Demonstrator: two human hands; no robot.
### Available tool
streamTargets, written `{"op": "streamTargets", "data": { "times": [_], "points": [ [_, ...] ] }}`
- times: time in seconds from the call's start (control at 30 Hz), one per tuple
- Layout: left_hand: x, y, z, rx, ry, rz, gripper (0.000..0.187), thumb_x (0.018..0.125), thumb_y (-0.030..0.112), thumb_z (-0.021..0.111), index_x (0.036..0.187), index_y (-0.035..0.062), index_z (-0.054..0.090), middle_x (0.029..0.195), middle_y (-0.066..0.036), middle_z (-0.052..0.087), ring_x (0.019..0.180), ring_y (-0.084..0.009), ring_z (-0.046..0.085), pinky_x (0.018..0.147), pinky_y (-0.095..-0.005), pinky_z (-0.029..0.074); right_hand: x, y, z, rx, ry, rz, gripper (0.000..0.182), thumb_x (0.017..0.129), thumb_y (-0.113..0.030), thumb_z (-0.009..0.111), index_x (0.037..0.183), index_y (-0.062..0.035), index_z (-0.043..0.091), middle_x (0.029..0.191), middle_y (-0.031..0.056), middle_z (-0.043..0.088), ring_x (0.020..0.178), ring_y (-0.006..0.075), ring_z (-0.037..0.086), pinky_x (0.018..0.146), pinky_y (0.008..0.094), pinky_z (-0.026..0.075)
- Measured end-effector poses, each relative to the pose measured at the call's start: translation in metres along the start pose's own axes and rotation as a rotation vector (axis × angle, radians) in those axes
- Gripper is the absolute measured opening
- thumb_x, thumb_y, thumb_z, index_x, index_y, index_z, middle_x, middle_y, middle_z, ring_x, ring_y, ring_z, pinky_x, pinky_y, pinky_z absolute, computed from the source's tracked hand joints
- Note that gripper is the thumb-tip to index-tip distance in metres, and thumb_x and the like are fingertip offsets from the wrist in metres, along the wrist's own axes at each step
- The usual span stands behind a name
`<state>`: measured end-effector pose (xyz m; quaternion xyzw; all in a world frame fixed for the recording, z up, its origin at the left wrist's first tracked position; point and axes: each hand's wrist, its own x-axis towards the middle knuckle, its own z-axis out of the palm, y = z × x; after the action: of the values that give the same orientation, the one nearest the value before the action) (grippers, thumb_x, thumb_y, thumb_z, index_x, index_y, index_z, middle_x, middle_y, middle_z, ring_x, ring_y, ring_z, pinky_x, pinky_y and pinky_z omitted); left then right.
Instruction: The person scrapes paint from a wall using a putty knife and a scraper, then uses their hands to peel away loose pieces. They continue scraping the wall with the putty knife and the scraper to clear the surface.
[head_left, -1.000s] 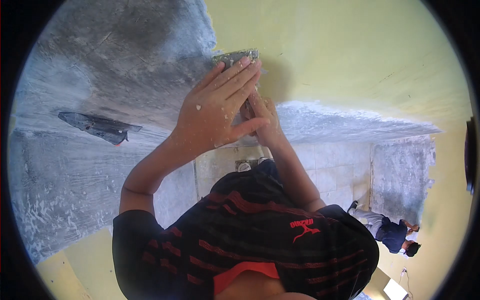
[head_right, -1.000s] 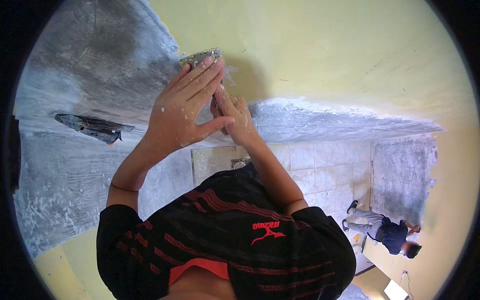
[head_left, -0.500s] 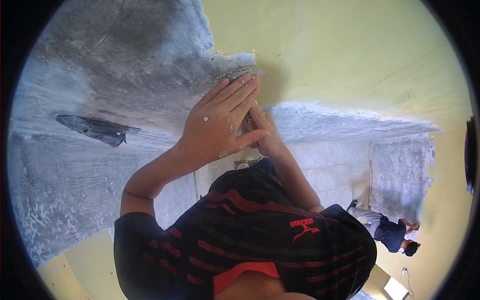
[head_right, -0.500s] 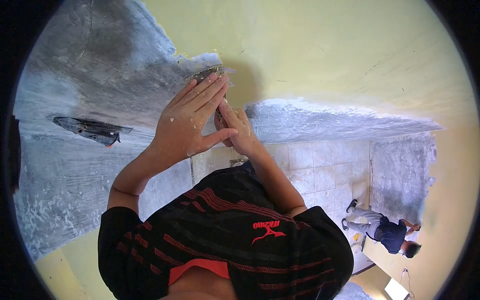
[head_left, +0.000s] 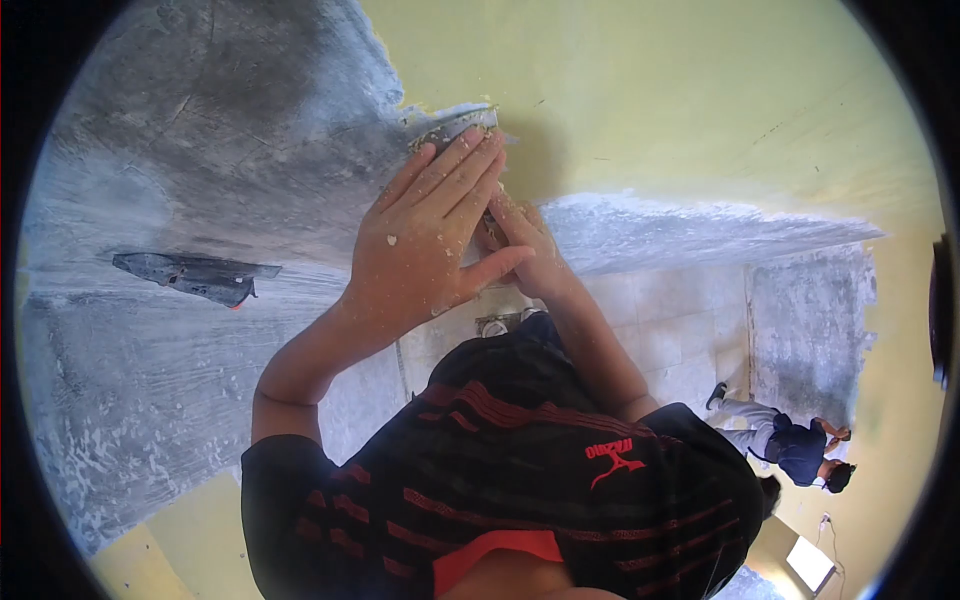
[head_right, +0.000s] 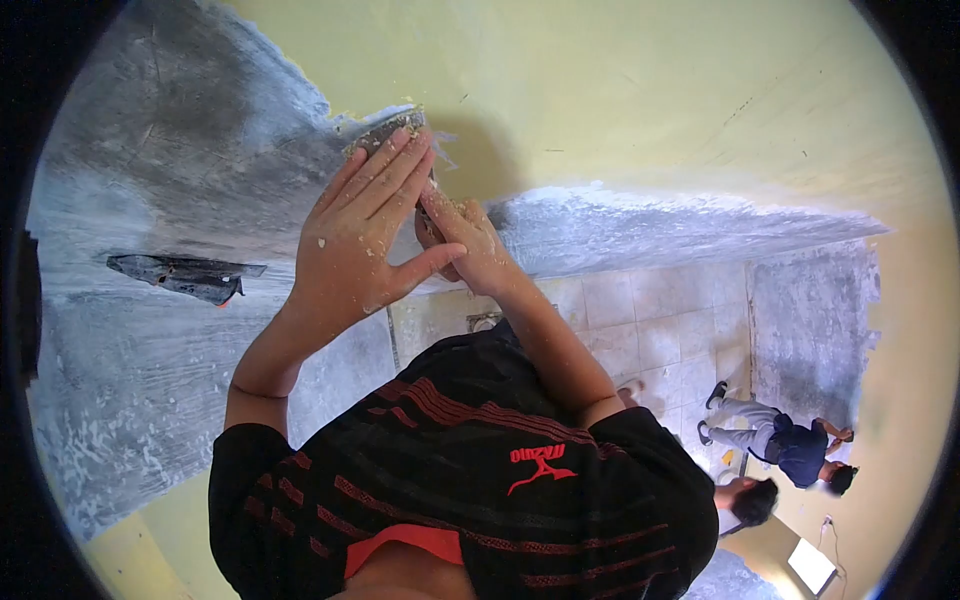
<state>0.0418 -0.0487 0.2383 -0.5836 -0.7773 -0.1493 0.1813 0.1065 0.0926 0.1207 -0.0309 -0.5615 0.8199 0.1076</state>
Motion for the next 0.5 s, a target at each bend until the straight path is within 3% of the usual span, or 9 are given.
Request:
{"op": "streamTargets", "data": {
  "times": [0.23,0.5],
  "points": [
    [0.001,0.002,0.002,0.008,0.014,-0.007,0.082,0.089,0.055,0.078,0.147,-0.0004,0.06,0.151,-0.015,0.061,0.146,-0.029,0.053,0.123,-0.0479,0.036,-0.003,-0.01,0.004,-0.078,0.004,0.005,0.06,0.115,-0.047,0.042,0.072,-0.0071,0.056,0.057,-0.0021,0.045,0.048,0.0077,0.037,0.044,0.0296,0.028],
    [-0.008,0.001,0.016,-0.029,-0.054,-0.028,0.083,0.089,0.056,0.077,0.148,-0.0012,0.059,0.159,-0.014,0.055,0.152,-0.0291,0.046,0.126,-0.0495,0.032,-0.001,0.011,0.002,-0.107,-0.007,-0.055,0.056,0.116,-0.046,0.039,0.085,-0.0039,0.059,0.06,-0.0015,0.046,0.049,0.0075,0.039,0.045,0.0294,0.03]
  ]
}}
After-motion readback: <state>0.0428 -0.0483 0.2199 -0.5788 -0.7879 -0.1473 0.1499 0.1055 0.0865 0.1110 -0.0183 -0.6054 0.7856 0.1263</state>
